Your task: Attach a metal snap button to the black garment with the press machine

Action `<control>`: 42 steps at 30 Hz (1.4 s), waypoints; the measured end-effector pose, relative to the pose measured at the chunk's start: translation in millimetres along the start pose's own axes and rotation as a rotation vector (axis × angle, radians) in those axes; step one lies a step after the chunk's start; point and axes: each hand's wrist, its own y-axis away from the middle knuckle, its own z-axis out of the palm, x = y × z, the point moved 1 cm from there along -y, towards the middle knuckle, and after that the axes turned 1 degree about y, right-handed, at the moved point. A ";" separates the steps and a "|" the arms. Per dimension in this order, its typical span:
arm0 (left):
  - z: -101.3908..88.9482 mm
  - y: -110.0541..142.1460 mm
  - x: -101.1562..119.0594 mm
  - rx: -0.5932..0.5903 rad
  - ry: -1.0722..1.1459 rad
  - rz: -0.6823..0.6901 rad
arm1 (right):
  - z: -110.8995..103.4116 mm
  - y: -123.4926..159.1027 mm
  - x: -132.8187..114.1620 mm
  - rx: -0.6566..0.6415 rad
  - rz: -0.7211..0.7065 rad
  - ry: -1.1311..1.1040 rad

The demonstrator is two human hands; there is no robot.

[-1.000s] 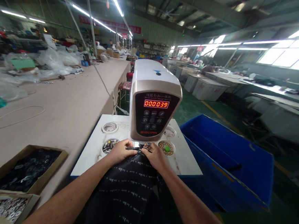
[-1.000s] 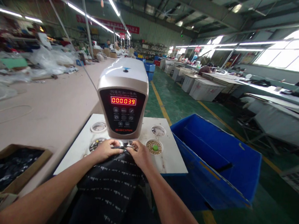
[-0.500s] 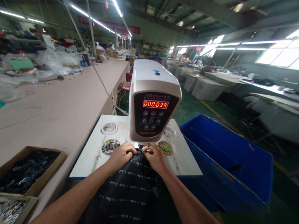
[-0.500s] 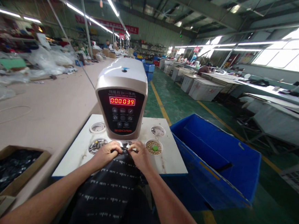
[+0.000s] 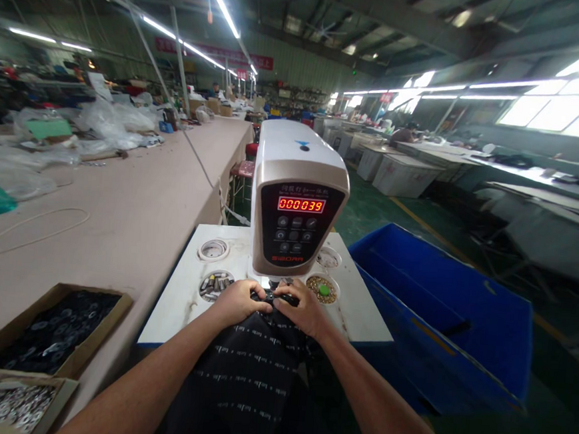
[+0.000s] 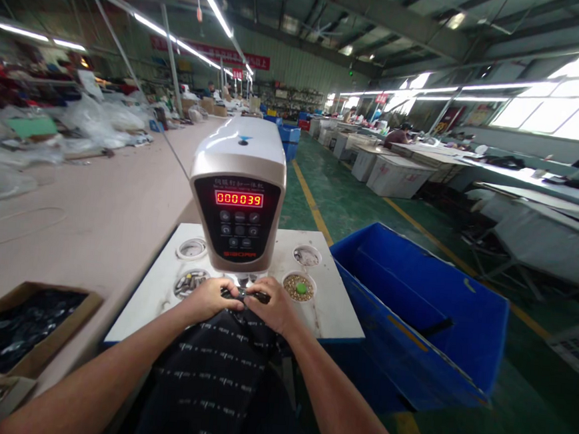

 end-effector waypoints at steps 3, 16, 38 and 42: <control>-0.4 0.2 -0.4 -0.009 0.047 0.009 | -1.7 -0.1 -0.7 -0.017 0.006 -0.006; -12.9 7.9 6.9 -0.076 0.133 -0.011 | -5.6 -3.9 2.0 -0.073 0.036 -0.025; -16.6 2.9 -2.8 -0.125 0.090 -0.020 | -6.2 -6.0 6.6 -0.102 0.055 -0.019; -17.1 3.7 -0.9 -0.124 0.093 -0.035 | -5.6 -5.6 5.9 -0.101 0.079 -0.045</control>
